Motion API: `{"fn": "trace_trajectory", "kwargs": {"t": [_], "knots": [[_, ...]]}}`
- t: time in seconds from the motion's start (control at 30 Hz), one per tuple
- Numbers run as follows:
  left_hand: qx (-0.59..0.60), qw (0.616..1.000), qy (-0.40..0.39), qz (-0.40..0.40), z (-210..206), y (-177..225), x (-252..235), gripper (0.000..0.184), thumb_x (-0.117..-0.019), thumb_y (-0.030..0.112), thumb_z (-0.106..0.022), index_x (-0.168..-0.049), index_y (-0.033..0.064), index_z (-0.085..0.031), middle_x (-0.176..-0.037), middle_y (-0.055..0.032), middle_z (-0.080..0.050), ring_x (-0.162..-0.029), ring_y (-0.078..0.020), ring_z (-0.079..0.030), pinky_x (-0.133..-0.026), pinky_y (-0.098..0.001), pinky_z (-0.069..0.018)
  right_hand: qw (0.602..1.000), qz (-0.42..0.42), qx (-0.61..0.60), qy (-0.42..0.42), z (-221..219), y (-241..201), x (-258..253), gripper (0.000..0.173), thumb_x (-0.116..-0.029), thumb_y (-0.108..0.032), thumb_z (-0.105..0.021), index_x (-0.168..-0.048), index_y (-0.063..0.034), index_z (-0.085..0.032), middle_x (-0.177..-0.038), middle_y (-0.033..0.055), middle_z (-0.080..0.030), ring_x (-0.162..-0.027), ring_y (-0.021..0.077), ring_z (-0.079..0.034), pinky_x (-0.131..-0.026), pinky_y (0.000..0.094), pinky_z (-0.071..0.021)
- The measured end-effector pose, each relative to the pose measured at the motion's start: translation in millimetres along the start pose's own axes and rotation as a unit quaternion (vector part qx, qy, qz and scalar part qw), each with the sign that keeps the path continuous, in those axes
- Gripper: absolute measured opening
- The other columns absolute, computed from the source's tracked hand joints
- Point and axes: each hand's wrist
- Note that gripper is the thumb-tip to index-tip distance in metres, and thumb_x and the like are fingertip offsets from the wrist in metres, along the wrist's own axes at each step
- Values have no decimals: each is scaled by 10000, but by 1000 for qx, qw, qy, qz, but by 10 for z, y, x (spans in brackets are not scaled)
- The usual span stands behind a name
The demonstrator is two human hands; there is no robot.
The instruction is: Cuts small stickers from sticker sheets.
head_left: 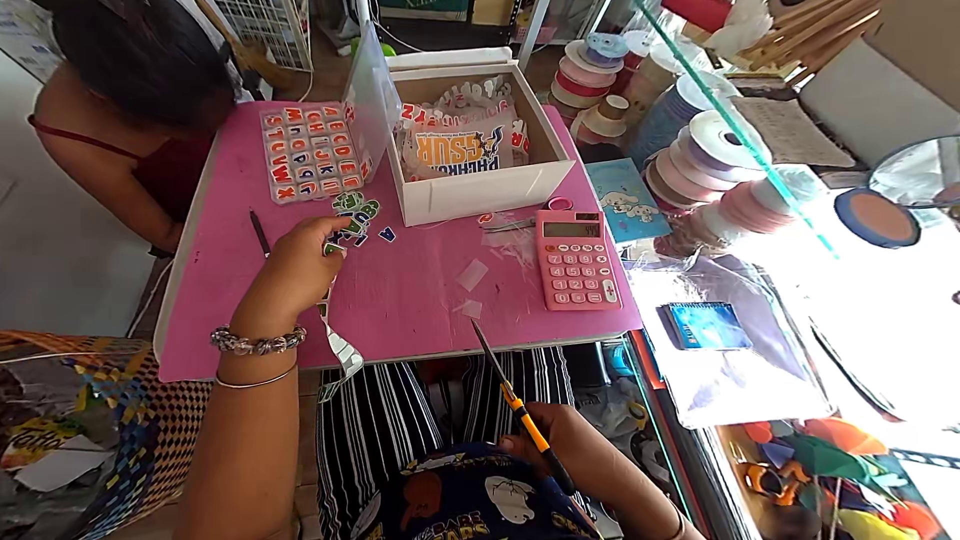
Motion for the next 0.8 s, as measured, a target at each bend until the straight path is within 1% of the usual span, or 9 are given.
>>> {"fn": "trace_trajectory", "kwargs": {"t": [0.07,0.13,0.2,0.27,0.37,0.43,0.6,0.7,0.8], "knots": [[10,1000,10,21,50,-43,26,506,-979,-61,-551,-1454,113,-533,-1339,-230,-574,-748,-322,-601,-644,-518,-499,1000,-5,0,-1,0,-2,-9,483,-836,-599,-762,-827,-141,-611,-603,-61,-548,-511,51,-540,-515,250,-474],[34,998,43,32,90,-56,62,513,-986,-37,-556,-1472,122,-514,-1362,-223,-565,-735,-304,-600,-635,-506,-497,1000,-8,-1,-3,-2,-19,-21,481,-836,-594,-763,-835,-137,-613,-611,-59,-555,-521,55,-549,-524,253,-484],[84,994,67,14,86,-10,135,398,-999,34,-607,-1386,96,-537,-1321,-153,-608,-795,-216,-650,-686,-418,-546,1000,-10,-3,-5,-13,-43,-45,468,-841,-578,-767,-847,-133,-620,-623,-55,-563,-531,58,-558,-534,254,-494],[169,983,61,-37,-15,65,227,280,-979,86,-661,-1245,64,-575,-1094,-76,-674,-797,-131,-672,-705,-320,-585,1000,-9,-5,-13,-30,-56,-84,471,-841,-574,-771,-865,-128,-623,-629,-53,-563,-534,55,-555,-538,252,-490],[272,960,-23,-70,-279,208,347,123,-945,67,-687,-1060,69,-644,-906,-21,-691,-687,-86,-657,-605,-247,-579,999,-5,2,-36,-35,-36,-147,501,-828,-601,-768,-886,-129,-612,-640,-55,-553,-541,52,-542,-543,253,-478],[309,942,-107,-79,-440,234,368,97,-937,66,-703,-1033,64,-712,-856,1,-713,-674,-59,-660,-610,-215,-573,998,-6,16,-52,-14,-31,-168,513,-824,-616,-761,-901,-131,-610,-656,-59,-545,-559,54,-532,-556,260,-467],[300,891,-324,-106,-599,194,260,256,-973,88,-668,-1225,104,-711,-1092,47,-702,-802,19,-623,-729,-144,-527,997,-9,42,-70,50,-11,-151,531,-833,-631,-746,-906,-121,-620,-655,-54,-539,-567,60,-524,-564,278,-460],[296,875,-365,-119,-642,186,229,315,-967,72,-665,-1280,92,-684,-1205,41,-654,-797,42,-579,-706,-118,-497,996,-12,46,-73,59,-10,-143,526,-834,-636,-742,-894,-128,-623,-647,-59,-535,-558,58,-518,-556,277,-454],[297,878,-362,-101,-651,203,235,319,-961,70,-680,-1278,104,-680,-1149,44,-672,-736,36,-571,-663,-119,-488,995,-21,54,-75,43,-52,-167,519,-842,-624,-741,-879,-122,-615,-641,-53,-525,-555,66,-511,-560,289,-451]]}}
Point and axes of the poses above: each hand's wrist, its own x-axis away from the middle knuckle, its own z-axis out of the back of the hand, y = z × x
